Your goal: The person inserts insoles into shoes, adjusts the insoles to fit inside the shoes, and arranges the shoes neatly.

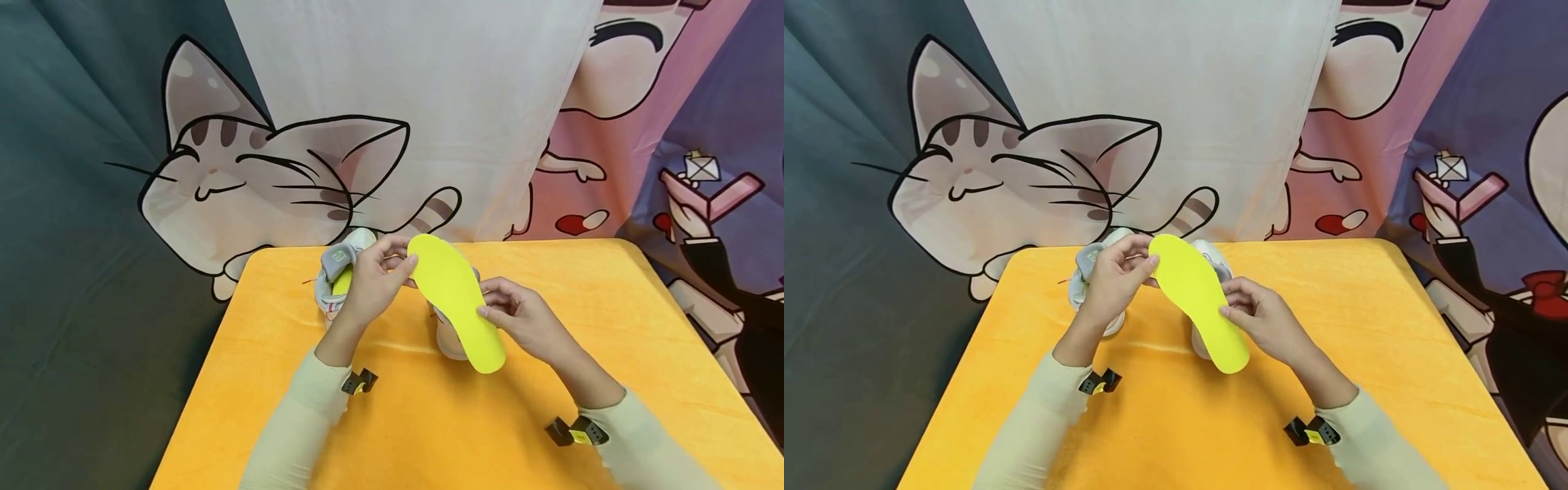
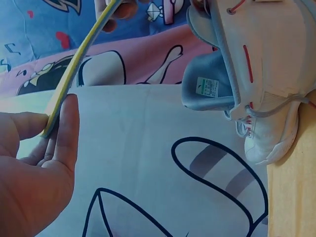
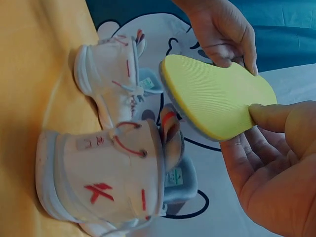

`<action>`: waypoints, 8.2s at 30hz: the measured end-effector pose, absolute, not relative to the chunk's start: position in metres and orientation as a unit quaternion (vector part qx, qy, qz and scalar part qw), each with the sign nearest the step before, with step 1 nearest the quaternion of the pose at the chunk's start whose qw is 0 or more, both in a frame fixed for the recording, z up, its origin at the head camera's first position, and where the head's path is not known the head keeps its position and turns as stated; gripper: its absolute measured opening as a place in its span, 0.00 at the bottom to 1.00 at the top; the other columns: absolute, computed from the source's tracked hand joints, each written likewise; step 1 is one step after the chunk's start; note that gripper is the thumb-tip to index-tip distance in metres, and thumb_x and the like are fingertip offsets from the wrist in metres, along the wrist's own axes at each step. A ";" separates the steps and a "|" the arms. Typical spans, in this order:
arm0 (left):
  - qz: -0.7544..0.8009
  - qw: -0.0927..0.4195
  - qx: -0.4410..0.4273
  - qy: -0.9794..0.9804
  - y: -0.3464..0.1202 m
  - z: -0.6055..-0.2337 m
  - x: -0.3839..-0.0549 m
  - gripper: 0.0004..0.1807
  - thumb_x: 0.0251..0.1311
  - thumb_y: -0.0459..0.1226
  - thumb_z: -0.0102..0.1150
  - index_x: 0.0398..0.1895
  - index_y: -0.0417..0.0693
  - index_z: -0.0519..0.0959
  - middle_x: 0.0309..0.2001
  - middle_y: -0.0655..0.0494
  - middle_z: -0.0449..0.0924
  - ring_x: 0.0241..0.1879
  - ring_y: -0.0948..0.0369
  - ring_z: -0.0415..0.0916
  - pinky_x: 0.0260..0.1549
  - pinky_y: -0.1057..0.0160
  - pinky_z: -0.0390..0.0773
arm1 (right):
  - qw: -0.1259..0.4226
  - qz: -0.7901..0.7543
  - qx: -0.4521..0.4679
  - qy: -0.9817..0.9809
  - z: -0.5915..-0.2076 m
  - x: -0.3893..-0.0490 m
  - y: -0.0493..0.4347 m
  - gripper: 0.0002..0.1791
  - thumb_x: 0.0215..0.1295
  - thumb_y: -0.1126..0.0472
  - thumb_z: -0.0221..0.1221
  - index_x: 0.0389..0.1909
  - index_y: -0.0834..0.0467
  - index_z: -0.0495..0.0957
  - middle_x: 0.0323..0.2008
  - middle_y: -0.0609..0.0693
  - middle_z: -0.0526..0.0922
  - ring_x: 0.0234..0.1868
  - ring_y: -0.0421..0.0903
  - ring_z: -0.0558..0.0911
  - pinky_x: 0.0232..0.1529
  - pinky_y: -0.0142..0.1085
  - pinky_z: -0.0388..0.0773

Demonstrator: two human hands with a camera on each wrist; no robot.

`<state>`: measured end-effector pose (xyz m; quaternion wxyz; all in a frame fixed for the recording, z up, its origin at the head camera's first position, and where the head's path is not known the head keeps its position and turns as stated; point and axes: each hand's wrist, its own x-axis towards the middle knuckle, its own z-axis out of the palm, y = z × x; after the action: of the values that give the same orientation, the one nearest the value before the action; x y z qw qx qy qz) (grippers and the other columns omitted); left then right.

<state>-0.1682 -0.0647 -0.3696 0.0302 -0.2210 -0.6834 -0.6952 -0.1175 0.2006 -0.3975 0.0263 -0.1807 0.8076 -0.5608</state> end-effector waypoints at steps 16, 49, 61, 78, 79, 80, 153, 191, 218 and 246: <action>-0.754 0.039 -0.205 -0.623 -0.052 -0.390 -0.156 0.08 0.69 0.23 0.54 0.47 0.28 0.68 0.47 0.42 0.73 0.38 0.61 0.85 0.34 0.58 0.89 | 0.052 -0.336 -0.212 0.916 -0.361 -0.130 0.218 0.36 0.70 0.50 0.66 0.74 0.56 0.65 0.66 0.57 0.78 0.61 0.57 0.83 0.59 0.54 0.81; -0.688 0.046 -0.163 -0.706 -0.043 -0.405 -0.159 0.18 0.80 0.41 0.48 0.57 0.33 0.75 0.49 0.35 0.82 0.47 0.42 0.85 0.39 0.58 0.89 | -0.048 -0.202 -0.261 0.943 -0.358 -0.159 0.220 0.44 0.58 0.54 0.76 0.71 0.61 0.64 0.55 0.59 0.78 0.48 0.54 0.78 0.50 0.52 0.80; -0.521 0.010 -0.172 -0.836 -0.055 -0.408 -0.191 0.19 0.73 0.44 0.60 0.62 0.48 0.78 0.50 0.55 0.84 0.53 0.55 0.83 0.48 0.57 0.83 | -0.071 -0.168 -0.265 0.947 -0.363 -0.153 0.246 0.34 0.65 0.58 0.70 0.68 0.64 0.70 0.60 0.64 0.81 0.56 0.60 0.82 0.56 0.59 0.79; -0.384 -0.088 -0.236 -0.888 -0.020 -0.408 -0.234 0.19 0.68 0.43 0.66 0.57 0.43 0.80 0.51 0.49 0.84 0.50 0.55 0.81 0.50 0.59 0.83 | -0.081 -0.144 -0.295 0.941 -0.380 -0.148 0.274 0.18 0.63 0.61 0.71 0.54 0.57 0.82 0.47 0.52 0.88 0.46 0.49 0.86 0.47 0.52 0.84; -0.378 -0.094 -0.243 -0.888 -0.017 -0.409 -0.236 0.19 0.68 0.44 0.66 0.57 0.43 0.80 0.50 0.50 0.84 0.49 0.55 0.81 0.49 0.60 0.83 | -0.081 -0.145 -0.297 0.940 -0.382 -0.147 0.275 0.18 0.63 0.62 0.71 0.53 0.56 0.83 0.46 0.51 0.88 0.45 0.49 0.86 0.47 0.51 0.84; -0.372 -0.098 -0.250 -0.889 -0.015 -0.411 -0.238 0.19 0.67 0.44 0.67 0.56 0.43 0.80 0.49 0.51 0.84 0.48 0.56 0.81 0.48 0.61 0.83 | -0.082 -0.145 -0.300 0.939 -0.383 -0.146 0.276 0.17 0.63 0.62 0.71 0.52 0.56 0.83 0.46 0.51 0.88 0.45 0.48 0.86 0.46 0.50 0.85; -0.381 0.028 -0.106 -0.918 0.024 -0.444 -0.183 0.16 0.74 0.51 0.51 0.47 0.48 0.73 0.42 0.54 0.71 0.30 0.56 0.73 0.31 0.61 0.76 | -0.100 0.027 -0.340 0.935 -0.366 -0.172 0.275 0.11 0.60 0.60 0.73 0.44 0.53 0.88 0.36 0.48 0.89 0.33 0.52 0.84 0.33 0.46 0.83; -0.277 -0.002 -0.050 -0.959 -0.050 -0.493 -0.201 0.25 0.69 0.40 0.63 0.59 0.28 0.76 0.67 0.34 0.68 0.66 0.39 0.67 0.65 0.45 0.73 | -0.032 0.062 -0.331 0.941 -0.411 -0.196 0.189 0.09 0.63 0.61 0.72 0.42 0.61 0.88 0.34 0.56 0.79 0.32 0.49 0.75 0.31 0.38 0.81; -0.220 0.034 -0.057 -0.973 -0.044 -0.500 -0.196 0.20 0.70 0.43 0.64 0.51 0.33 0.81 0.63 0.37 0.73 0.61 0.44 0.73 0.59 0.50 0.80 | 0.119 0.005 -0.242 0.963 -0.355 -0.175 0.226 0.33 0.59 0.44 0.73 0.61 0.57 0.82 0.58 0.61 0.82 0.54 0.62 0.82 0.52 0.58 0.81; -0.202 0.029 -0.048 -0.978 -0.041 -0.498 -0.194 0.19 0.71 0.43 0.63 0.52 0.35 0.82 0.62 0.39 0.73 0.62 0.45 0.73 0.58 0.50 0.80 | -0.018 -0.079 -0.321 0.944 -0.374 -0.166 0.237 0.04 0.58 0.67 0.73 0.30 0.55 0.89 0.39 0.52 0.89 0.38 0.46 0.87 0.36 0.39 0.86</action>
<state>-0.1945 -0.0408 -0.4981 0.0286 -0.0477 -0.9777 -0.2023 -0.1656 0.2365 -0.3743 -0.0181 -0.3209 0.9436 -0.0794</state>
